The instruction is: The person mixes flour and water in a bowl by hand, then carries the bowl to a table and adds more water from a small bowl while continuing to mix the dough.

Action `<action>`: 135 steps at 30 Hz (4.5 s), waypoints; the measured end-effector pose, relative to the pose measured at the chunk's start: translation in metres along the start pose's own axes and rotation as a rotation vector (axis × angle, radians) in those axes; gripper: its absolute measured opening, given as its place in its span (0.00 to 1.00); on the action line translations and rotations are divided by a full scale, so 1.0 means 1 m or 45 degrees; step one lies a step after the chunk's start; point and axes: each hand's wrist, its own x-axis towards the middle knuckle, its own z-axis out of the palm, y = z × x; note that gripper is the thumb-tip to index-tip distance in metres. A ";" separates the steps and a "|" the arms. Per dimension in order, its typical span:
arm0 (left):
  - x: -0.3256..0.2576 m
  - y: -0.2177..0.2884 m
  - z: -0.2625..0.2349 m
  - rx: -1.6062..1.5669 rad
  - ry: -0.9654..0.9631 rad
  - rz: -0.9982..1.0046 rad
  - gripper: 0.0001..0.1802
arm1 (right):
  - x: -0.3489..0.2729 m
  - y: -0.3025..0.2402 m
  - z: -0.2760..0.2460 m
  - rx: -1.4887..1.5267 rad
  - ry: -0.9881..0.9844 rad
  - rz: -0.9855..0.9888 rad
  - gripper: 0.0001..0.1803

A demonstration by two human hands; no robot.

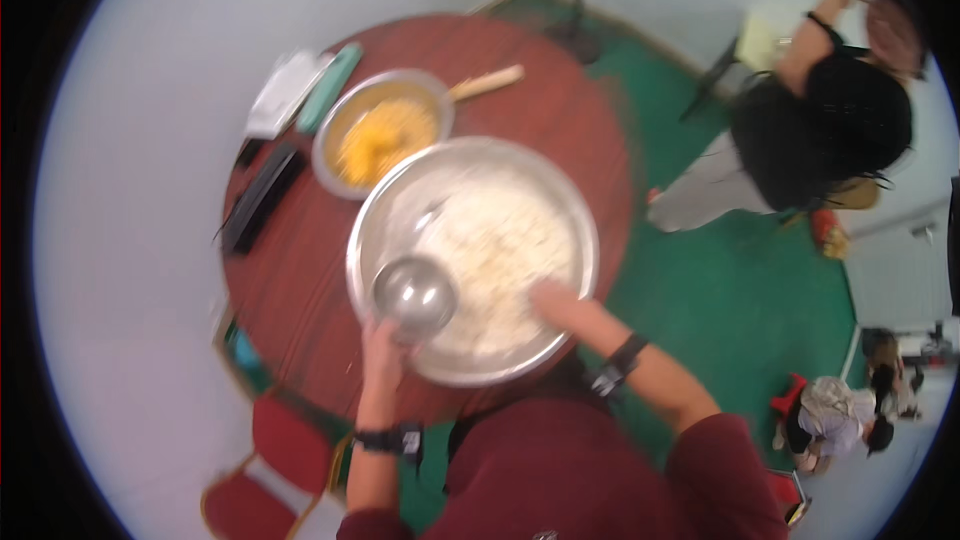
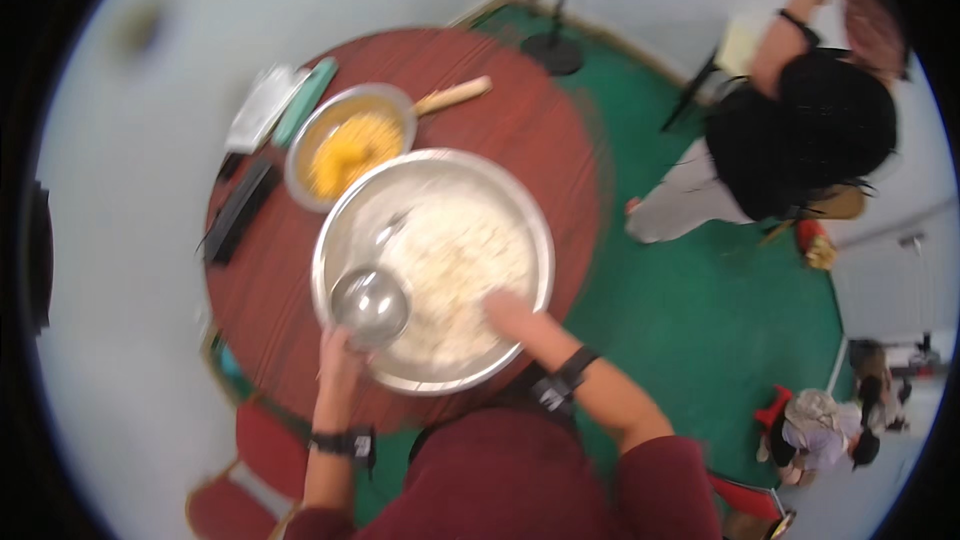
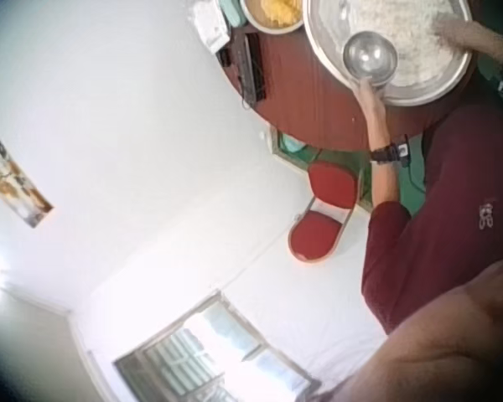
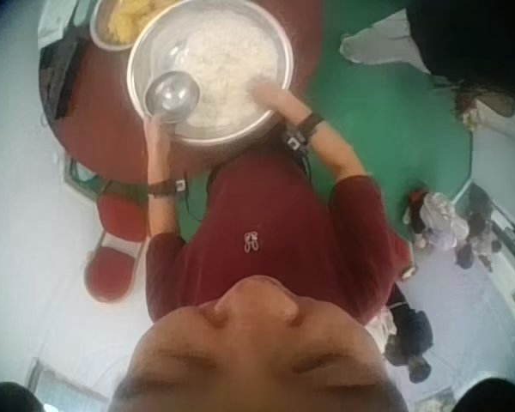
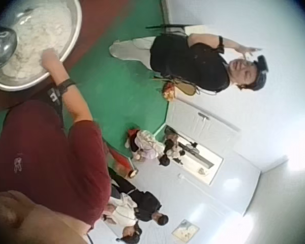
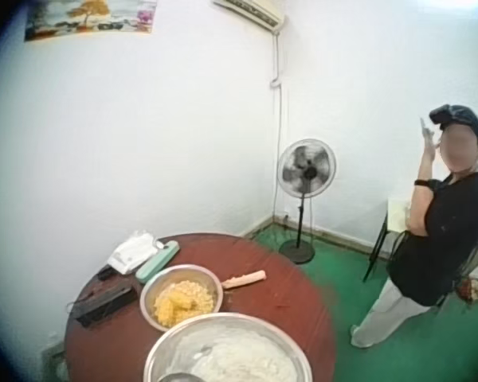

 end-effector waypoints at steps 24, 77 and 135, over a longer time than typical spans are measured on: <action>0.001 0.000 0.005 0.374 -0.054 -0.247 0.31 | 0.008 -0.054 0.026 0.088 0.544 0.042 0.07; 0.045 -0.020 -0.200 -0.630 0.489 0.171 0.19 | 0.111 -0.015 -0.052 0.140 0.414 0.246 0.21; -0.001 0.004 -0.031 0.236 0.189 0.384 0.26 | 0.057 -0.077 0.032 -0.496 0.307 -0.095 0.14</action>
